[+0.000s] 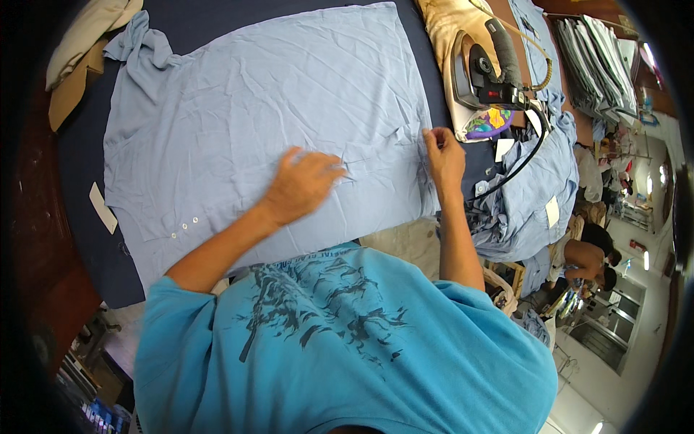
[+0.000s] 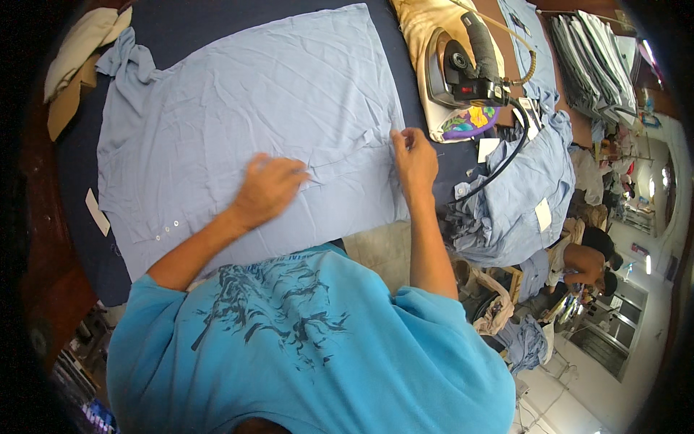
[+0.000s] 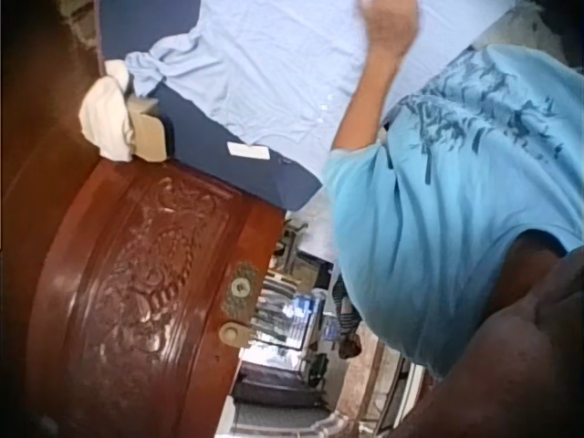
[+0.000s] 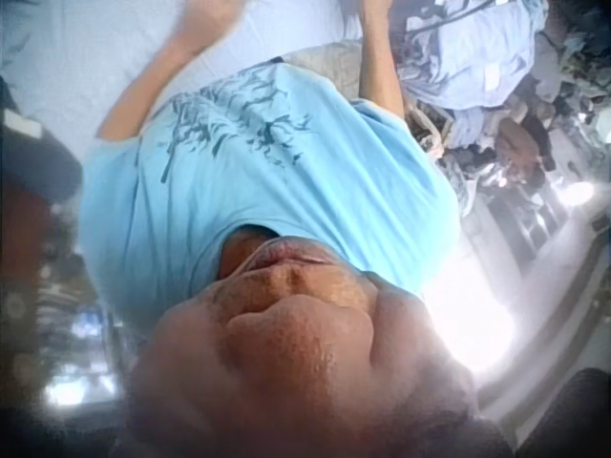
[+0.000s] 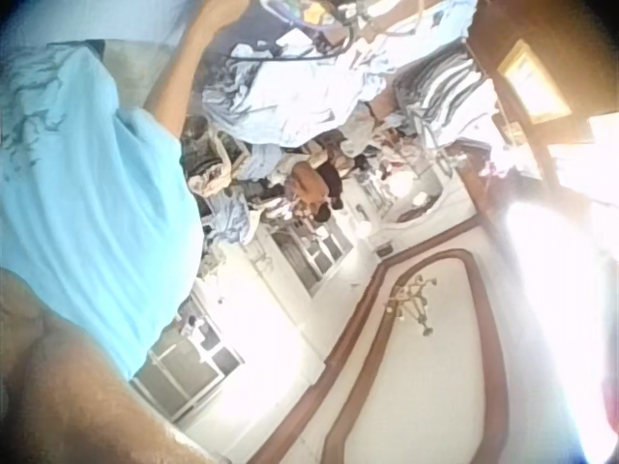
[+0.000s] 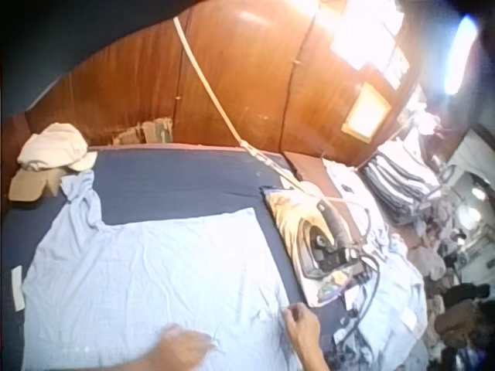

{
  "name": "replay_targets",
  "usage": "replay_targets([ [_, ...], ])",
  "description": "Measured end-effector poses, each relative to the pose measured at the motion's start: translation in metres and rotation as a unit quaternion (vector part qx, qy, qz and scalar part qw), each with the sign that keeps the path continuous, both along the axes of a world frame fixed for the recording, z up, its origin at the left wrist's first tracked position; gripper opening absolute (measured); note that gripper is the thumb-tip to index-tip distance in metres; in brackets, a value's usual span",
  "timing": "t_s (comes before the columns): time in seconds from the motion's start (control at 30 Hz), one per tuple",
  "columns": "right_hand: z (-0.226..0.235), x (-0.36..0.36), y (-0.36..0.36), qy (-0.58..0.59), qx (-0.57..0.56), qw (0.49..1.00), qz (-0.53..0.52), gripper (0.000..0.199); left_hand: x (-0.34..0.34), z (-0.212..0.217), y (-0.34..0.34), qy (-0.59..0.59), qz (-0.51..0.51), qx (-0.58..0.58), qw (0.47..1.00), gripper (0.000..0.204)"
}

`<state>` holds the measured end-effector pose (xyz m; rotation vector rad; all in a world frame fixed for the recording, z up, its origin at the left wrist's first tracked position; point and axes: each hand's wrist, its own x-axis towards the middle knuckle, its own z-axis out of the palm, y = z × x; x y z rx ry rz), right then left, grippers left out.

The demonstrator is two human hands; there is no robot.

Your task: The person irons a light-blue button-down shirt on a padded work surface, smoothing the fabric by hand and using a steam iron to press the collar, yoke, and front panels.

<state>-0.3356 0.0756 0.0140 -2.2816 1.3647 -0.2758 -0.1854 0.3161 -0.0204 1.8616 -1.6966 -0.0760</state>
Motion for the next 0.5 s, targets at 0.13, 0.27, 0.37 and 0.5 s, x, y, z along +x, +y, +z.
replay_targets([
  [0.13,-0.026,-0.016,-0.004,0.039,-0.060,0.996,0.052,0.021,-0.057,-0.003,-0.020,-0.026,-0.086,0.034,0.995,0.037],
  [0.27,-0.017,-0.011,-0.005,0.029,-0.072,0.993,0.089,0.025,-0.070,-0.016,-0.024,-0.052,-0.066,0.005,0.996,0.038],
  [0.37,-0.027,-0.016,-0.006,0.091,-0.113,0.975,0.170,0.024,-0.075,-0.020,-0.023,-0.076,-0.041,-0.013,0.996,0.036],
  [0.5,-0.035,-0.018,-0.018,0.064,-0.120,0.975,0.174,0.021,-0.079,-0.022,-0.023,-0.075,-0.035,-0.019,0.996,0.032],
])
